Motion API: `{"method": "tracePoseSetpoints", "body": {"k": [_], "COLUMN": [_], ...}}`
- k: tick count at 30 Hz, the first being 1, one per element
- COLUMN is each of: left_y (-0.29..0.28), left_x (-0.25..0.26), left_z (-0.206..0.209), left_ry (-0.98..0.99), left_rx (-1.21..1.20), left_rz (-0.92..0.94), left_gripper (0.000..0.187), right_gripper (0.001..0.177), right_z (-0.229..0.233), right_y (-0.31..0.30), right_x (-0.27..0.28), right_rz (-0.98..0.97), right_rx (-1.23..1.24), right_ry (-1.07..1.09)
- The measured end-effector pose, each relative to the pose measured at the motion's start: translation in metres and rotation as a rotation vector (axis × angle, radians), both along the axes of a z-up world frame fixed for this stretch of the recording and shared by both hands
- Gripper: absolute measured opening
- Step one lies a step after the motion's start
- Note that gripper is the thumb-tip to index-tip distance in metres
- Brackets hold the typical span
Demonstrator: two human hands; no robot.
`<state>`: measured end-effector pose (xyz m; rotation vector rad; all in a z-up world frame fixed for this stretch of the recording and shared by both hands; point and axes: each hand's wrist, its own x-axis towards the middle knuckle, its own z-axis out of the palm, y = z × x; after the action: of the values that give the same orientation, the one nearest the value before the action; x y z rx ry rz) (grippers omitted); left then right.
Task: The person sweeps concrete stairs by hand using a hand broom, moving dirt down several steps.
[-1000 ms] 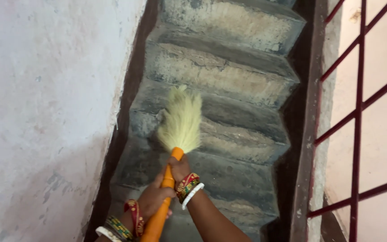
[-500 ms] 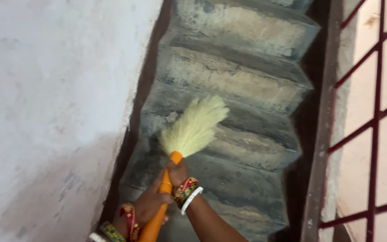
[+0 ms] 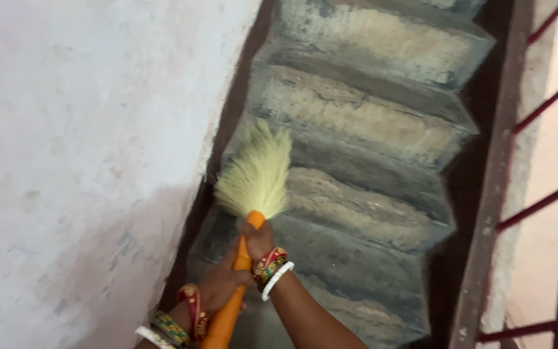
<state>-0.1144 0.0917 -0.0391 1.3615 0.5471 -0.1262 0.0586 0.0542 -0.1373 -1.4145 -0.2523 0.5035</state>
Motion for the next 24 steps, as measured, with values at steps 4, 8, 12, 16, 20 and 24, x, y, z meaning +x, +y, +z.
{"method": "tracePoseSetpoints", "body": {"k": [4, 8, 12, 16, 20, 24], "left_y": [-0.042, -0.089, -0.097, -0.068, -0.031, -0.033], "left_x": [0.040, 0.070, 0.072, 0.045, 0.002, -0.026], "left_z": [-0.008, -0.013, -0.016, -0.024, -0.027, -0.020], "left_ry": [-0.052, -0.024, -0.002, -0.039, -0.077, 0.118], "left_rx": [-0.052, -0.083, -0.029, -0.055, -0.030, 0.085], "left_rz": [-0.170, -0.266, -0.302, -0.289, -0.252, -0.181], "left_gripper": [0.110, 0.114, 0.114, 0.108, 0.106, 0.102], "right_gripper": [0.031, 0.028, 0.026, 0.023, 0.028, 0.035], "right_z": [0.002, 0.018, 0.017, -0.007, -0.013, 0.003], "right_y": [-0.073, -0.137, -0.150, -0.113, -0.068, -0.063], "right_x": [0.033, 0.042, 0.039, 0.020, -0.012, -0.045], "right_rz": [-0.174, -0.284, -0.309, -0.216, -0.146, -0.110], "right_rx": [-0.017, -0.001, 0.015, 0.097, 0.127, 0.118], "right_ry": [0.050, 0.171, 0.181, 0.077, 0.179, 0.226]}}
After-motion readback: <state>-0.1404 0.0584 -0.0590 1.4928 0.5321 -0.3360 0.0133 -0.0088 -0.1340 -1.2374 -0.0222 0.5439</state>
